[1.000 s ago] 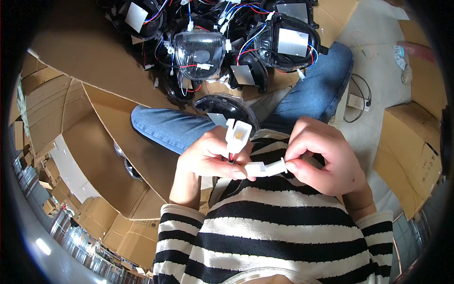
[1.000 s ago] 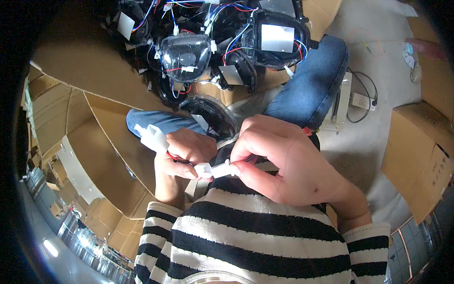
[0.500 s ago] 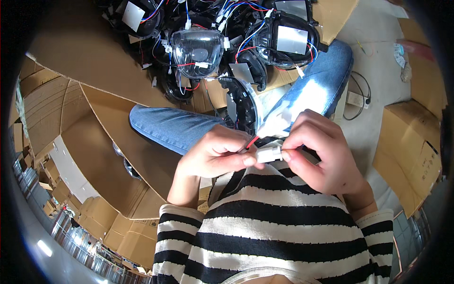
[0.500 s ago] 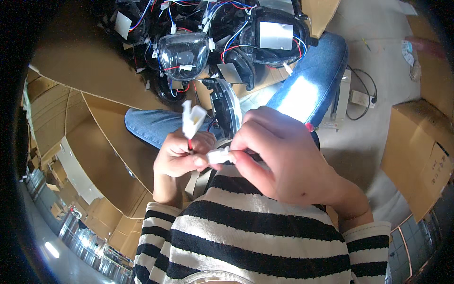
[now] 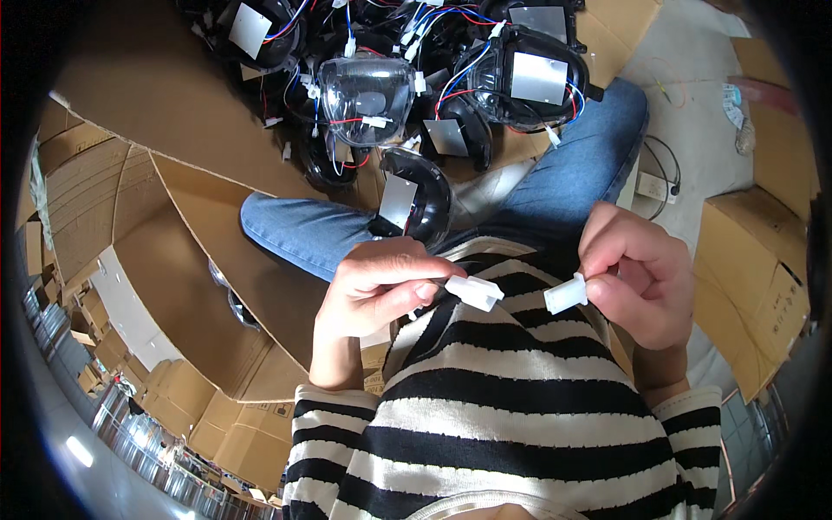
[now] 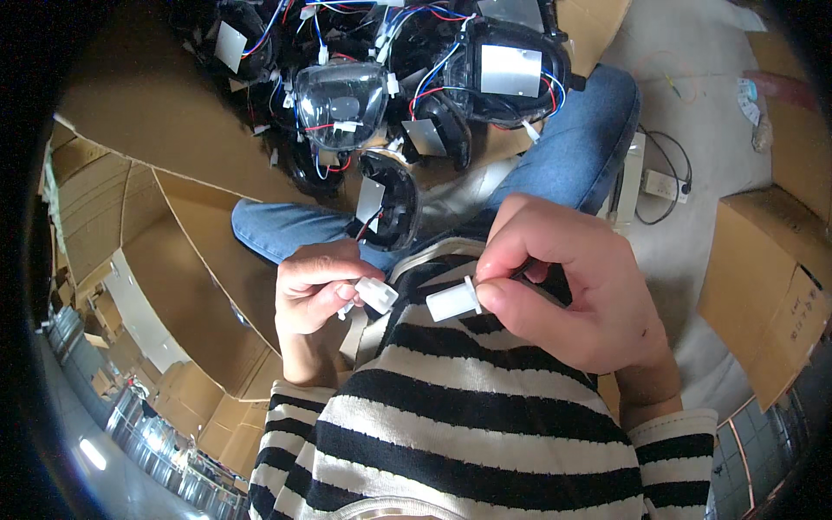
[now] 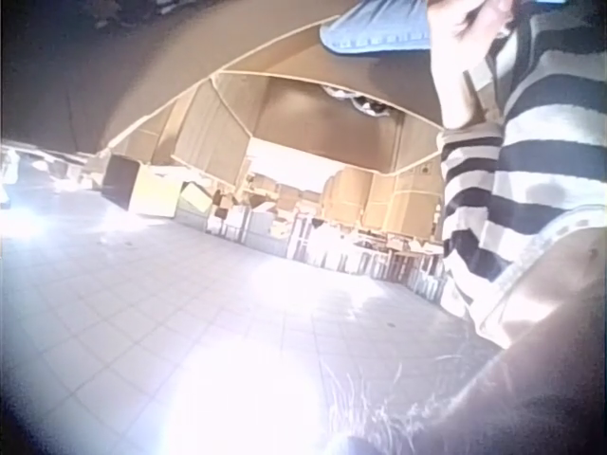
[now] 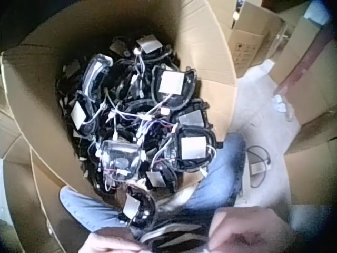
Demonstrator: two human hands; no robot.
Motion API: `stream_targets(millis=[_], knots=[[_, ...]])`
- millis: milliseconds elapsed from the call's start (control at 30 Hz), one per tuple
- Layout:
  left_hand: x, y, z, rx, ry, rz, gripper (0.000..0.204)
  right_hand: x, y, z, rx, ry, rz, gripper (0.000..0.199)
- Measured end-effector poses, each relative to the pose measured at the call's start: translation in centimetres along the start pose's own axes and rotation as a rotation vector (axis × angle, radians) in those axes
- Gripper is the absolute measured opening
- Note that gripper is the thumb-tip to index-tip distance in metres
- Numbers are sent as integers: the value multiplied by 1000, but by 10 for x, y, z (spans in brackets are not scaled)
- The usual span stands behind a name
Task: The person connects wire harnesses to connectors on plastic electronic components, then tests the connectors by hand.
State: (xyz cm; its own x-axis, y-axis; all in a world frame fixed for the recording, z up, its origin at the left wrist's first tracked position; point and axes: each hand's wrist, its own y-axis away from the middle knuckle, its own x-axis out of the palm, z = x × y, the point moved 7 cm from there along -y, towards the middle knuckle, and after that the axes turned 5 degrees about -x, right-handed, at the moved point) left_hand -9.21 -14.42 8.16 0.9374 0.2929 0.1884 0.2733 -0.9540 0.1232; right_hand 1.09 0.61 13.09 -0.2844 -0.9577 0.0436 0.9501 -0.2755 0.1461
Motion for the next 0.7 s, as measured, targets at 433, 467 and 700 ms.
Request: stream_targets(millis=[433,467,700], knots=[[2,1,-8,133,-246,-129,17,24,0,-5,81,75,62,7],[2,1,-11,152,-271,-134,17,25,-1,-6,81,75,62,7],[3,-1,-20,168,-410,-179,20,25,-6,4,-156,442,-92,9]])
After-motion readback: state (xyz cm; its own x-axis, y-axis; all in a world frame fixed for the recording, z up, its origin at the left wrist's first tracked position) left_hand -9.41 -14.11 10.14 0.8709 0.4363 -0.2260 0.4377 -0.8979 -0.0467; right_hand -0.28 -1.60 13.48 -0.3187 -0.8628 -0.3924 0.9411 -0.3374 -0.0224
